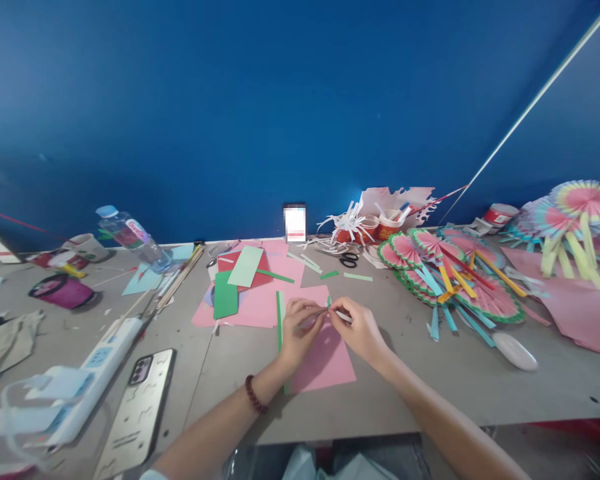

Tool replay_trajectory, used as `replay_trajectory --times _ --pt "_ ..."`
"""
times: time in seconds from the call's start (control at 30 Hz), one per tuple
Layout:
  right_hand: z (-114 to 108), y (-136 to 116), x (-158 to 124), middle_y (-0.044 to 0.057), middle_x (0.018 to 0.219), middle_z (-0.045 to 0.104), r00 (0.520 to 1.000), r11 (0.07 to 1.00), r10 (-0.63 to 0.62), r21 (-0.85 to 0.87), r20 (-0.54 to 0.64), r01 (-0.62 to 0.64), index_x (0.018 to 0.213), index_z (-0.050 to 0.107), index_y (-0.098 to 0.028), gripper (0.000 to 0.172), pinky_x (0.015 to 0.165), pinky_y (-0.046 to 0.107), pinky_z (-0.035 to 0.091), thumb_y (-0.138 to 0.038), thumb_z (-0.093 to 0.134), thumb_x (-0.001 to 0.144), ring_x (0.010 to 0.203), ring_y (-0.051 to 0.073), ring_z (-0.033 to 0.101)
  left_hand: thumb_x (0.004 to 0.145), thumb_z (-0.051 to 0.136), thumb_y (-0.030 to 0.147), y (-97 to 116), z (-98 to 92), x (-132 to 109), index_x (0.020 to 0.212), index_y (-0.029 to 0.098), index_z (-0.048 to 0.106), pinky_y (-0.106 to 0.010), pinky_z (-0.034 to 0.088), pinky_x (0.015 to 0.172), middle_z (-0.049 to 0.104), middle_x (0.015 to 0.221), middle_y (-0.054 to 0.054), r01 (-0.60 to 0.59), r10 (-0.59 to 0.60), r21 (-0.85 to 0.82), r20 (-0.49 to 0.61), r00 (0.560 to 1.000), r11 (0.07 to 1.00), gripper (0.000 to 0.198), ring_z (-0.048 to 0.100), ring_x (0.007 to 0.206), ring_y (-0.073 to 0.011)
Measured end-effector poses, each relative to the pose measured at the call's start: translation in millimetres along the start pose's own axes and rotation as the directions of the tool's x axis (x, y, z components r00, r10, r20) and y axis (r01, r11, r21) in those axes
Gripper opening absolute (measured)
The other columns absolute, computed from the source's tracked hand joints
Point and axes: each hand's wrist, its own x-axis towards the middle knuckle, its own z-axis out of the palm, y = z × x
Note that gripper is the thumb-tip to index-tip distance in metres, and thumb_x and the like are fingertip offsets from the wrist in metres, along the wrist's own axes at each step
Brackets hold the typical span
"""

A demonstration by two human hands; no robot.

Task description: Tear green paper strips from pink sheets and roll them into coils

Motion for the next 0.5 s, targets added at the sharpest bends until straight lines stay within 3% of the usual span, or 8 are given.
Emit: replay_trajectory --times 0.3,0.47,0.5 --pt "10.7 -5.8 -7.1 0.000 0.068 0.068 0.998 0.995 0.007 -0.103 -0.066 -0.014 0.073 0.056 -0.024 0.014 0.061 0.025 0.045 -0.029 0.053 0.086 0.061 0.015 0.061 0.092 0.070 0.036 -5.5 1.6 0.8 0.083 0.026 0.079 -0.034 0.045 0.069 0.062 0.068 -0.002 -0.184 0.189 0.089 -0.048 0.981 0.979 0.016 0.055 0.075 -0.0202" --pt "5.1 3.4 -1.3 0.002 0.068 0.069 0.995 0.987 0.016 -0.157 -0.099 -0.031 0.074 0.056 -0.024 0.012 0.059 0.026 0.044 -0.029 0.051 0.084 0.060 0.017 0.062 0.091 0.068 0.045 6.9 5.2 -11.7 0.071 0.027 0.075 -0.039 0.048 0.071 0.062 0.065 -0.005 -0.111 0.112 0.048 -0.022 0.993 0.993 0.028 0.056 0.074 -0.0233" --pt "-1.9 9.2 3.7 0.003 0.068 0.069 0.990 0.983 0.027 -0.176 -0.140 -0.052 0.074 0.056 -0.024 0.012 0.059 0.027 0.043 -0.029 0.051 0.083 0.060 0.018 0.062 0.090 0.069 0.047 12.3 7.2 -18.8 0.066 0.028 0.074 -0.040 0.049 0.072 0.063 0.063 -0.005 -0.085 0.085 -0.003 0.067 0.994 0.996 0.031 0.057 0.071 -0.0231"
